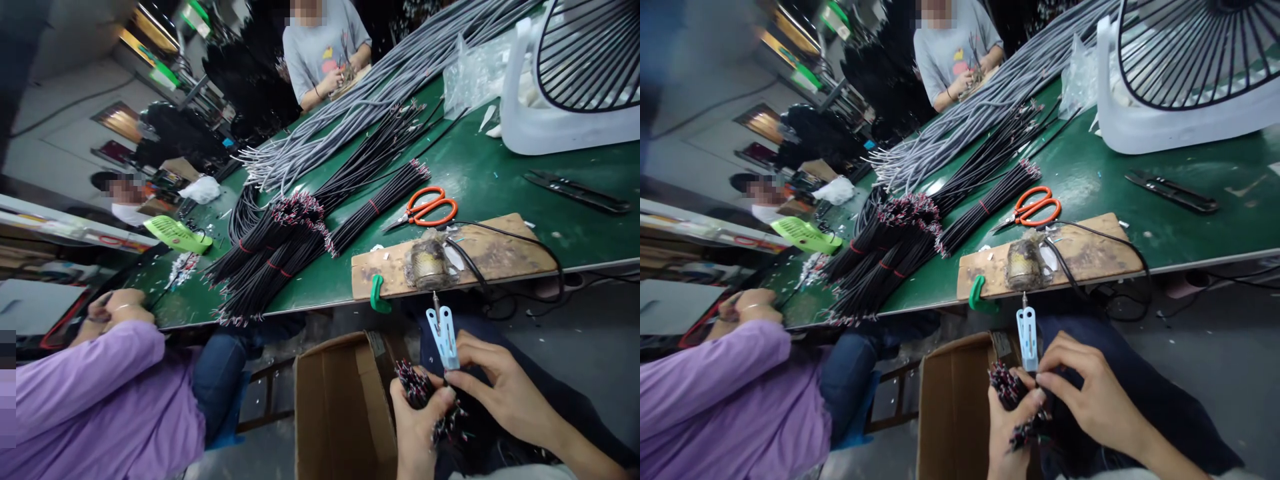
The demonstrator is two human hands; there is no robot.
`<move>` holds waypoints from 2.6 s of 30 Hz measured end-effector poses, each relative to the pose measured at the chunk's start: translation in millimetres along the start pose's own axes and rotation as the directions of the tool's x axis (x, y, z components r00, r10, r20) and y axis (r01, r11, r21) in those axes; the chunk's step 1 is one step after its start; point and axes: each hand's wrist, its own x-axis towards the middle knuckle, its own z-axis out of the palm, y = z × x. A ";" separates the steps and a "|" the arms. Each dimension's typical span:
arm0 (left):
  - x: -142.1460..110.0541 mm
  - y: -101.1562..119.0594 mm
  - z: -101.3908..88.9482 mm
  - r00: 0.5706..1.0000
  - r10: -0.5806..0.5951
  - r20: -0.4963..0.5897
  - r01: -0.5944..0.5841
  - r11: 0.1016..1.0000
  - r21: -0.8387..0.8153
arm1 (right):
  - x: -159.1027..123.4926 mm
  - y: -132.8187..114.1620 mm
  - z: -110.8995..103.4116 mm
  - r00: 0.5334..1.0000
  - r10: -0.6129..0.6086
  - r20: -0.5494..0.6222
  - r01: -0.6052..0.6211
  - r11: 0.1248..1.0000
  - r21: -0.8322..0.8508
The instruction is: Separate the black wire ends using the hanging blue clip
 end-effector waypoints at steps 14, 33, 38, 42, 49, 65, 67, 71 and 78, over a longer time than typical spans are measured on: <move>5.7 63.0 17.7 0.866 0.434 0.248 -0.459 0.887 0.050 | 45.6 -37.9 -2.0 0.982 0.183 0.050 -0.181 0.823 0.538; 0.7 54.8 18.5 0.896 0.331 0.295 -0.377 0.919 0.115 | 18.3 -2.4 -27.4 0.986 0.166 -0.027 -0.149 0.936 0.320; -7.9 32.0 14.1 0.983 0.141 0.118 -0.160 0.971 0.176 | 8.1 -20.5 -19.4 0.999 -0.044 0.003 0.044 0.996 -0.081; -11.1 21.5 15.2 0.983 0.181 -0.027 -0.168 0.951 0.258 | 8.4 -32.4 -10.4 0.985 -0.166 0.048 0.173 0.956 -0.237; -7.8 13.1 10.0 0.992 0.125 0.024 -0.127 0.983 0.136 | 4.7 -20.9 -17.4 0.988 -0.148 0.037 0.153 0.961 -0.230; -11.5 29.3 15.5 0.975 -0.051 0.215 0.061 0.997 -0.039 | 0.5 -15.3 -9.9 0.980 -0.200 0.021 0.201 0.976 -0.088; -9.0 28.6 12.8 0.971 0.011 0.238 -0.012 1.000 0.003 | -1.0 -13.2 -6.3 0.996 -0.059 0.063 0.055 0.996 0.073; -2.3 27.4 7.7 0.930 0.239 0.278 -0.260 0.965 0.043 | -1.9 -9.6 -4.2 0.979 0.085 0.186 -0.142 0.937 0.319; -2.2 51.4 11.5 0.821 0.443 0.359 -0.500 0.862 0.079 | 24.5 -20.8 -6.0 0.983 0.128 0.129 -0.178 0.812 0.556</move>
